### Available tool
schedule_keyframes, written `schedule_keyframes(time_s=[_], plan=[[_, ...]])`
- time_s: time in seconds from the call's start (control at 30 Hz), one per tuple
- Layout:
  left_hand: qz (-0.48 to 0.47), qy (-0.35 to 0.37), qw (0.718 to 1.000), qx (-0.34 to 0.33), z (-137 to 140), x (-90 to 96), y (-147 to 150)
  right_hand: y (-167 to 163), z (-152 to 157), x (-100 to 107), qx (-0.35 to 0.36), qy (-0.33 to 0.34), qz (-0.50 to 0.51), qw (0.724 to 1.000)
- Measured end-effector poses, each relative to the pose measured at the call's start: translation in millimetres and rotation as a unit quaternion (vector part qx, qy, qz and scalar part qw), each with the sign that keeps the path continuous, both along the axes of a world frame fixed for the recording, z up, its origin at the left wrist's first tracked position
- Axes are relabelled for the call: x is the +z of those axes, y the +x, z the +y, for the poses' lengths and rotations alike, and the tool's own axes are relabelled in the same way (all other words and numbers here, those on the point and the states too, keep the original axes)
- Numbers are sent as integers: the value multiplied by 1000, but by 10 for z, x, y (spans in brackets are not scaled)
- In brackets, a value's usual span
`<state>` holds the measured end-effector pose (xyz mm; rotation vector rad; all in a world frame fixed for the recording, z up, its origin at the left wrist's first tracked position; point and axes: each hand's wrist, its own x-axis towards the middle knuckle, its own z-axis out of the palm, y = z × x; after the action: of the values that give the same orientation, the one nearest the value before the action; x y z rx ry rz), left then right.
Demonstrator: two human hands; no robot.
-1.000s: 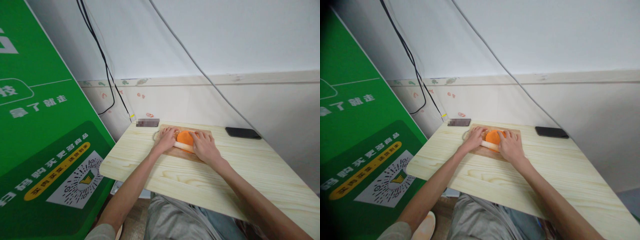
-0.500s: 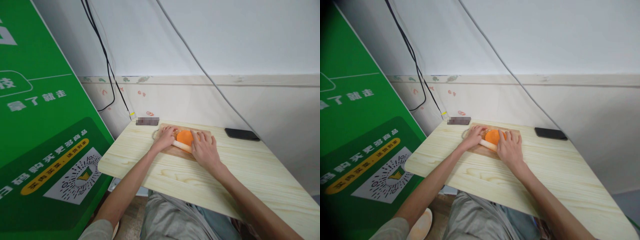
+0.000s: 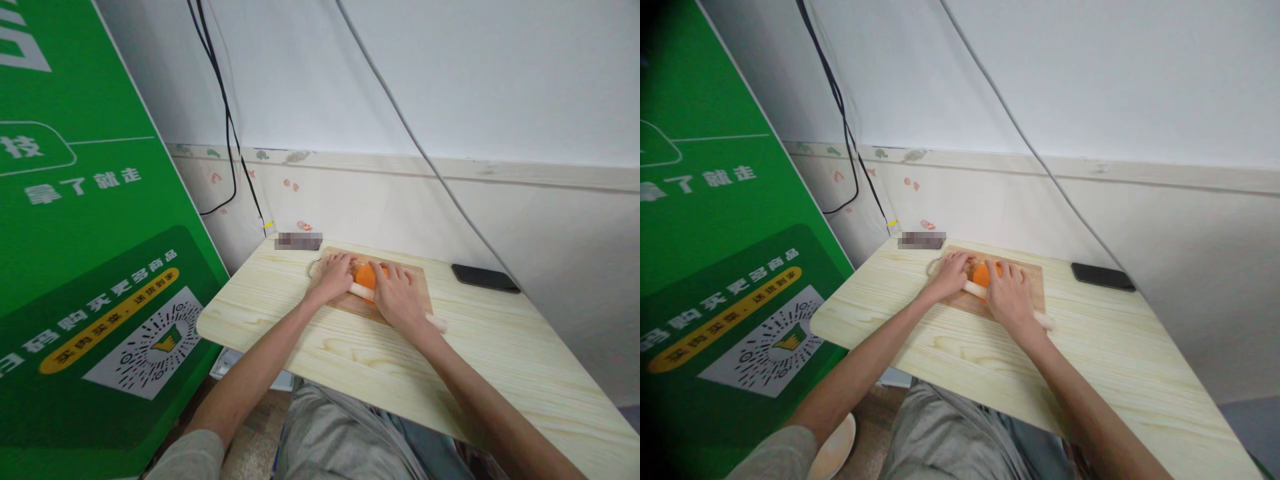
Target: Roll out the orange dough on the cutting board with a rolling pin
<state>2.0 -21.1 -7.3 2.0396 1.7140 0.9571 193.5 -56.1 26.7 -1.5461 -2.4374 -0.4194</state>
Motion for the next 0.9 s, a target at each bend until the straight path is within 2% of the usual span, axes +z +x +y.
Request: schedule_keyframes(time_s=[0.27,0.5,0.63,0.73,0.9], plan=[[-29,16,999,18,23,-6,9,-159,193,70,-44,-78,-10,996],[-127,17,990,62,137,-91,-5,-245,-182,-26,-64,-61,32,996],[-126,18,990,68,140,-92,-2,-289,-288,-44,-66,-57,36,996],[-100,24,992,67,101,-58,-1,-282,-158,-6,-72,-83,31,993],[-48,31,997,46,24,13,18,-237,226,67,-89,-139,27,986]])
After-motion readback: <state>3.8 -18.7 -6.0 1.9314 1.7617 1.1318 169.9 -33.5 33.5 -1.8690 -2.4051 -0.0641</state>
